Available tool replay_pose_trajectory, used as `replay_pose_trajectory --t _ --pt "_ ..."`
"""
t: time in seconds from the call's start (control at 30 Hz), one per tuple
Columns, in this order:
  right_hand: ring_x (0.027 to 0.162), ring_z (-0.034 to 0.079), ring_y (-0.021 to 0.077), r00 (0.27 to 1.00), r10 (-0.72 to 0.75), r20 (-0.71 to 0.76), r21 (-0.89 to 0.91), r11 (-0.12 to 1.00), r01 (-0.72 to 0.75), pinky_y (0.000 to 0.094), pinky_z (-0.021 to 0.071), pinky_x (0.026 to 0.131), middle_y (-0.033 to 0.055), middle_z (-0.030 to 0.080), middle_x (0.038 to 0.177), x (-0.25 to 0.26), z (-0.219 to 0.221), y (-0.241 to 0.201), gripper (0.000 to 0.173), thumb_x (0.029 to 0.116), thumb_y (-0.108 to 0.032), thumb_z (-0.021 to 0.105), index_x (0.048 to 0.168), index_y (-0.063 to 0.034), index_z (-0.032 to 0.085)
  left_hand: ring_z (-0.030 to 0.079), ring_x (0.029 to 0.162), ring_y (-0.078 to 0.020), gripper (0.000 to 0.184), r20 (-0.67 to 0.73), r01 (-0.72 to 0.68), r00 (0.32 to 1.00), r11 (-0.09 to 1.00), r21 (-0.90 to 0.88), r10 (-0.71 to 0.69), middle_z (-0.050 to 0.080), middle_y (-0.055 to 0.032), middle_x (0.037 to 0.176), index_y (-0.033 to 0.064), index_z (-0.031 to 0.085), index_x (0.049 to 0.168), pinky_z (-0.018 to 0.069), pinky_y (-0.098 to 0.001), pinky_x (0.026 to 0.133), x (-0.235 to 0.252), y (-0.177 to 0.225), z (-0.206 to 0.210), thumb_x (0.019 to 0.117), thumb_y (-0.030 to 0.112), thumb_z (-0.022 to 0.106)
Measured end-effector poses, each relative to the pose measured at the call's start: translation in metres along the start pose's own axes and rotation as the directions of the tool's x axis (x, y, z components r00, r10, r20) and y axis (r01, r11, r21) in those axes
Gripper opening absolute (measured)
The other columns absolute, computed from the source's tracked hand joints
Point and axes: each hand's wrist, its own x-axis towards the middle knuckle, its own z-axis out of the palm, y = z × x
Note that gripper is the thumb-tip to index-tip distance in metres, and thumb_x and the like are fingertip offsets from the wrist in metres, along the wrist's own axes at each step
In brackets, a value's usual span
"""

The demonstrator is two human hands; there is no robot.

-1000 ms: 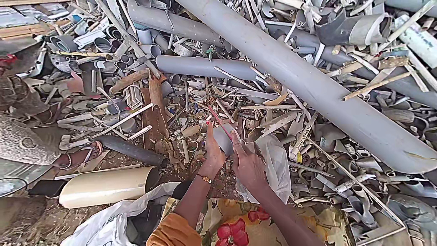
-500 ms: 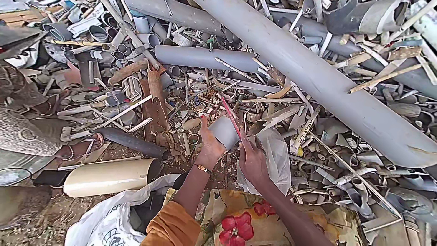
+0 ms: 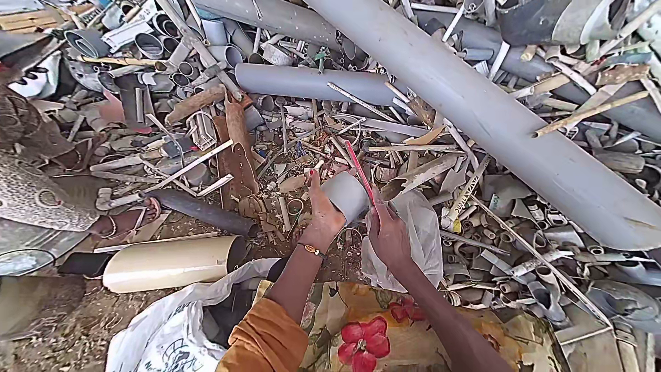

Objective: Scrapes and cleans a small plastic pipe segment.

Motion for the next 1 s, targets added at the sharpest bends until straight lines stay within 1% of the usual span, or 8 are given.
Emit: replay_pose_trajectory --t 0.23,0.4,0.5,0.6,0.7,0.8,0.83,1.0 --pt "0.060 0.069 0.0339 0.997 -0.033 -0.074 0.049 0.998 0.037 0.0474 0.0563 0.055 0.0212 0.074 0.090 -0.008 -0.002 -0.002 0.048 0.1012 -0.009 0.046 0.146 0.0073 0.051 0.064 0.117 -0.0292 0.081 0.090 0.019 0.996 1.000 0.021 -0.021 0.065 -0.0141 0.129 0.0135 0.054 0.139 0.0527 -0.0516 0.095 -0.002 0.004 -0.004 0.0998 0.072 0.015" --pt "0.059 0.067 0.0298 0.984 -0.109 0.143 0.194 0.978 0.080 0.0453 0.0568 0.055 0.0170 0.072 0.086 -0.029 0.006 -0.021 0.053 0.1010 -0.008 0.047 0.153 0.0015 0.044 0.065 0.111 -0.0275 0.073 0.075 -0.047 0.996 0.999 -0.004 0.047 0.066 -0.0129 0.123 0.0146 0.053 0.137 0.0548 -0.0500 0.090 0.004 -0.004 -0.001 0.1022 0.068 0.019" --pt "0.072 0.068 0.0300 0.931 -0.124 0.343 0.373 0.928 -0.014 0.0465 0.0569 0.070 0.0185 0.071 0.091 -0.017 -0.019 -0.023 0.050 0.1057 -0.010 0.044 0.155 0.0013 0.042 0.065 0.115 -0.0261 0.076 0.158 -0.059 0.985 0.997 -0.041 0.065 0.065 -0.0111 0.130 0.0154 0.052 0.139 0.0550 -0.0481 0.091 0.004 -0.001 -0.005 0.1019 0.069 0.014" --pt "0.055 0.059 0.0141 0.996 -0.074 0.054 0.417 0.908 0.045 0.0311 0.0533 0.053 0.0089 0.068 0.080 0.002 -0.042 -0.008 0.045 0.1059 -0.011 0.042 0.145 0.0099 0.048 0.068 0.105 -0.0285 0.080 0.230 -0.110 0.967 0.994 -0.024 0.113 0.068 -0.0143 0.117 0.0117 0.056 0.134 0.0568 -0.0509 0.087 -0.005 0.009 0.005 0.1011 0.070 0.013" --pt "0.054 0.060 0.0114 0.983 0.027 -0.179 0.361 0.932 0.040 0.0281 0.0536 0.050 0.0078 0.067 0.080 0.005 -0.045 -0.006 0.048 0.1045 -0.008 0.041 0.147 0.0156 0.040 0.072 0.098 -0.0241 0.076 0.329 -0.337 0.904 0.929 0.156 0.272 0.073 -0.0141 0.108 0.0045 0.059 0.132 0.0605 -0.0413 0.084 -0.008 0.004 0.004 0.1081 0.053 0.005" --pt "0.066 0.064 0.0245 0.971 0.104 0.214 0.367 0.913 -0.179 0.0421 0.0559 0.065 0.0152 0.067 0.084 -0.010 -0.041 -0.024 0.054 0.1066 -0.009 0.043 0.156 0.0081 0.030 0.065 0.110 -0.0175 0.058 0.357 -0.384 0.893 0.879 0.283 0.275 0.066 -0.0115 0.122 0.0037 0.046 0.143 0.0538 -0.0369 0.096 -0.013 -0.001 -0.002 0.1114 0.041 0.014" --pt "0.071 0.065 0.0278 0.931 0.103 0.351 0.345 0.910 -0.231 0.0449 0.0555 0.070 0.0175 0.066 0.087 -0.014 -0.040 -0.030 0.056 0.1076 -0.010 0.042 0.159 0.0059 0.025 0.068 0.105 -0.0177 0.056 0.344 -0.370 0.898 0.893 0.257 0.273 0.068 -0.0113 0.117 0.0040 0.048 0.139 0.0573 -0.0364 0.091 -0.014 -0.002 0.000 0.1117 0.040 0.015" --pt "0.076 0.067 0.0327 0.847 -0.033 0.531 0.356 0.915 -0.188 0.0493 0.0555 0.076 0.0198 0.069 0.090 -0.024 -0.043 -0.040 0.060 0.1059 -0.010 0.044 0.162 -0.0020 0.025 0.073 0.091 -0.0199 0.064 0.429 -0.362 0.861 0.921 0.143 0.272 0.074 -0.0125 0.101 -0.0011 0.056 0.126 0.0614 -0.0349 0.080 -0.021 -0.007 0.000 0.1098 0.035 0.006"
